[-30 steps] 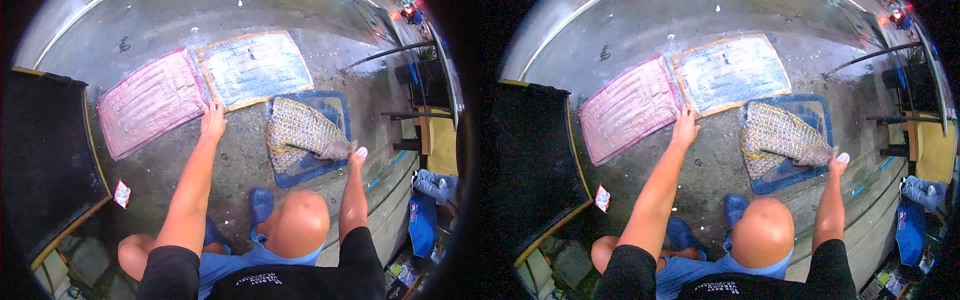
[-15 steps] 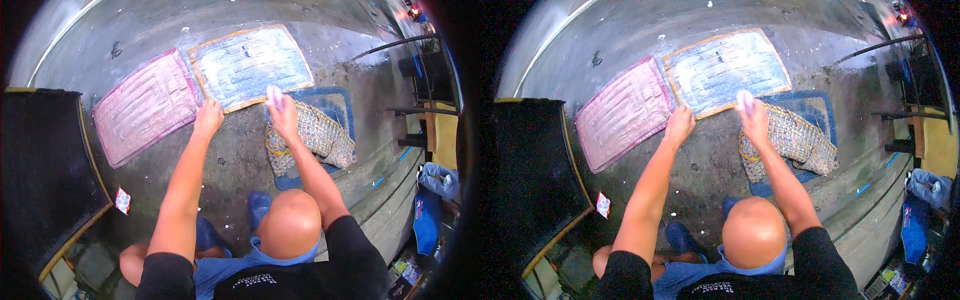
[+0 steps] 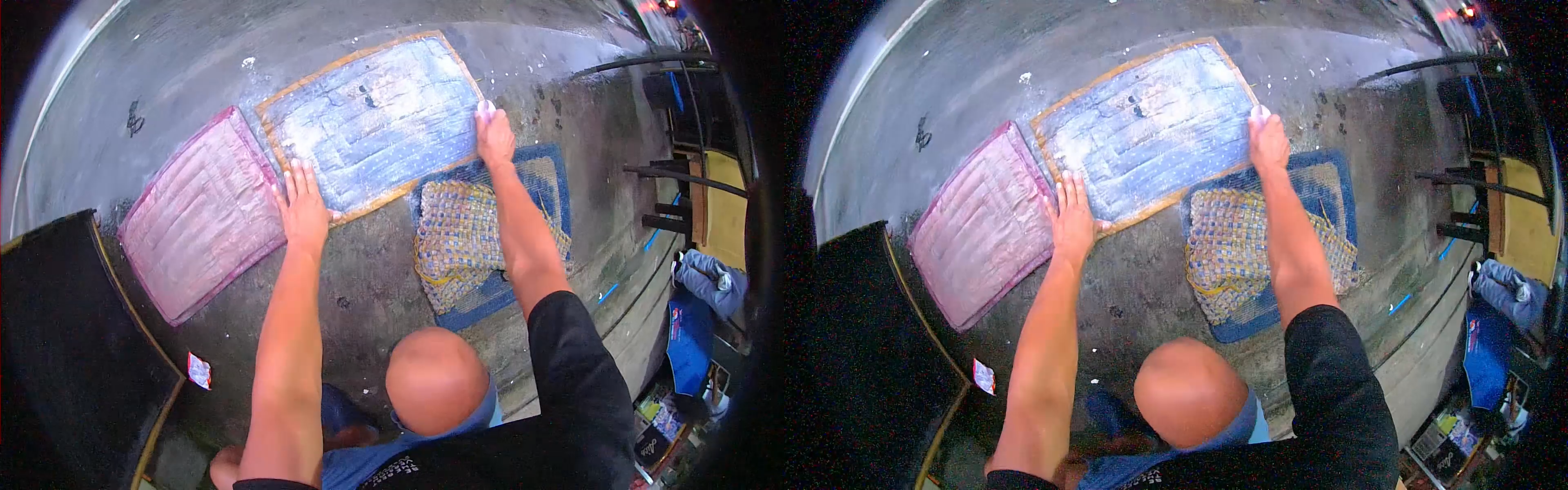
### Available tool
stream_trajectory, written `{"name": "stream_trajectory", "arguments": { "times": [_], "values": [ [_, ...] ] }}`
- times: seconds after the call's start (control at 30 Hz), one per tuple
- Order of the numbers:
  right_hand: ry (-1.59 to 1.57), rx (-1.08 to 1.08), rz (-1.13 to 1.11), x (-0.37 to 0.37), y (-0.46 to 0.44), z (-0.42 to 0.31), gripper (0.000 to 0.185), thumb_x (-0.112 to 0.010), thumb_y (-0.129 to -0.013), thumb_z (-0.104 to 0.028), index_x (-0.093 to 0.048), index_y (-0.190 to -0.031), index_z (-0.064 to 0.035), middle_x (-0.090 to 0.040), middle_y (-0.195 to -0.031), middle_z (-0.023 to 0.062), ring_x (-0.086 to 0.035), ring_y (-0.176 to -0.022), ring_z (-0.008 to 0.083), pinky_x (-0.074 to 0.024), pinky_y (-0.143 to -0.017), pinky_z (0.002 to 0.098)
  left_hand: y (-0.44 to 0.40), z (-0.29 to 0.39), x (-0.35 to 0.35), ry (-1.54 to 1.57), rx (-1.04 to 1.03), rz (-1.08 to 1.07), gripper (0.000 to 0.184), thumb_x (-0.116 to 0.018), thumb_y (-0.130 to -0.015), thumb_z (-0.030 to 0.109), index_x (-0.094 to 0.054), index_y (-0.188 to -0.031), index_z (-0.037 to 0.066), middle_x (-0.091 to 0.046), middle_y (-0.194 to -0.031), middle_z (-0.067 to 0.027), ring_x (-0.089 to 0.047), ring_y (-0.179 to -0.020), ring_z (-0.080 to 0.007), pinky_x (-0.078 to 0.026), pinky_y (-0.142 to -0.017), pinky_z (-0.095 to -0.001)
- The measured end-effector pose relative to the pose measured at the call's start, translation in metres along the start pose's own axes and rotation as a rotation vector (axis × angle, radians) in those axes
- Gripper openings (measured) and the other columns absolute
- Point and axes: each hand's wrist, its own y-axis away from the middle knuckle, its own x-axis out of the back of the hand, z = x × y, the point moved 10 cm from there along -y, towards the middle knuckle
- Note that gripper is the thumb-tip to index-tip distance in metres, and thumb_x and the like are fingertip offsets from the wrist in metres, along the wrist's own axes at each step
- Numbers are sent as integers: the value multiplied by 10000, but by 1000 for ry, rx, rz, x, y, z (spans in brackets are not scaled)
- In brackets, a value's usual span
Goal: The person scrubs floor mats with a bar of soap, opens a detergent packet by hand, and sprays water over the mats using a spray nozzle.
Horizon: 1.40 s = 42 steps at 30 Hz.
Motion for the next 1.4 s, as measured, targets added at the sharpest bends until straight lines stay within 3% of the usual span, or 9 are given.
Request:
{"name": "stream_trajectory", "arguments": {
  "times": [0.2,0.33,0.5,0.57,0.6,0.67,0.9,1.2,1.4],
  "values": [
    [-87,334,-425,-82,150,-210,372,-598,-927,-387,-610,-1133,-78,-665,-1050,237,-686,-927,388,-547,-808,513,-10,-1,-2,12,7,-67,1123,-819,-761,363,-127,-1591,56,-96,-1673,-123,-133,-1535,-313,-104,-1236,-546],
    [-39,502,-220,-52,37,-133,426,-556,-952,-480,-619,-1105,-87,-692,-998,191,-683,-876,423,-547,-753,502,-12,-2,-1,29,1,-77,1122,-817,-764,357,-123,-1591,53,-92,-1673,-128,-118,-1536,-318,-97,-1240,-532],
    [-63,-32,51,-40,-64,-78,500,-501,-995,-471,-623,-1019,14,-686,-893,255,-675,-782,407,-533,-679,503,-13,-4,-9,5,7,-63,1162,-832,-737,357,-110,-1591,42,-68,-1674,-138,-111,-1537,-327,-111,-1243,-509],
    [115,652,157,-99,16,-191,464,-538,-970,-442,-622,-1037,9,-698,-852,227,-690,-757,412,-556,-680,509,-12,-2,-6,16,27,-97,1175,-834,-726,368,-108,-1593,47,-68,-1675,-132,-112,-1537,-327,-109,-1244,-508],
    [-71,212,-423,-104,39,-233,497,-559,-946,-457,-621,-1078,18,-692,-914,246,-701,-849,406,-566,-756,503,-14,-2,-4,15,32,-111,1182,-835,-721,373,-106,-1593,50,-68,-1675,-130,-113,-1536,-327,-108,-1244,-508],
    [-59,561,-543,-112,82,-297,507,-547,-938,-491,-626,-1086,-12,-687,-1005,234,-699,-937,387,-559,-819,508,-14,-3,-7,46,18,-86,1211,-858,-689,346,-109,-1590,40,-74,-1671,-147,-127,-1530,-352,-126,-1234,-535],
    [159,130,53,-41,-197,-122,558,-550,-952,-541,-555,-1041,10,-706,-876,237,-707,-797,397,-571,-711,479,-17,-8,-8,125,27,-103,1243,-880,-661,298,-95,-1594,54,-69,-1673,-142,-142,-1525,-366,-134,-1227,-555],
    [-106,455,-15,-57,-123,-198,573,-552,-933,-575,-615,-1111,-34,-690,-959,284,-682,-884,442,-542,-795,515,-20,-5,-4,80,34,-131,1203,-874,-680,327,-137,-1591,57,-146,-1660,-150,-155,-1525,-351,-133,-1237,-524],
    [107,-8,110,-31,-187,-96,568,-546,-962,-523,-604,-1038,37,-697,-912,257,-689,-866,437,-552,-770,511,-22,-4,-6,62,19,-88,1272,-898,-629,322,-114,-1586,25,-98,-1658,-195,-173,-1514,-380,-157,-1231,-518]
  ]
}}
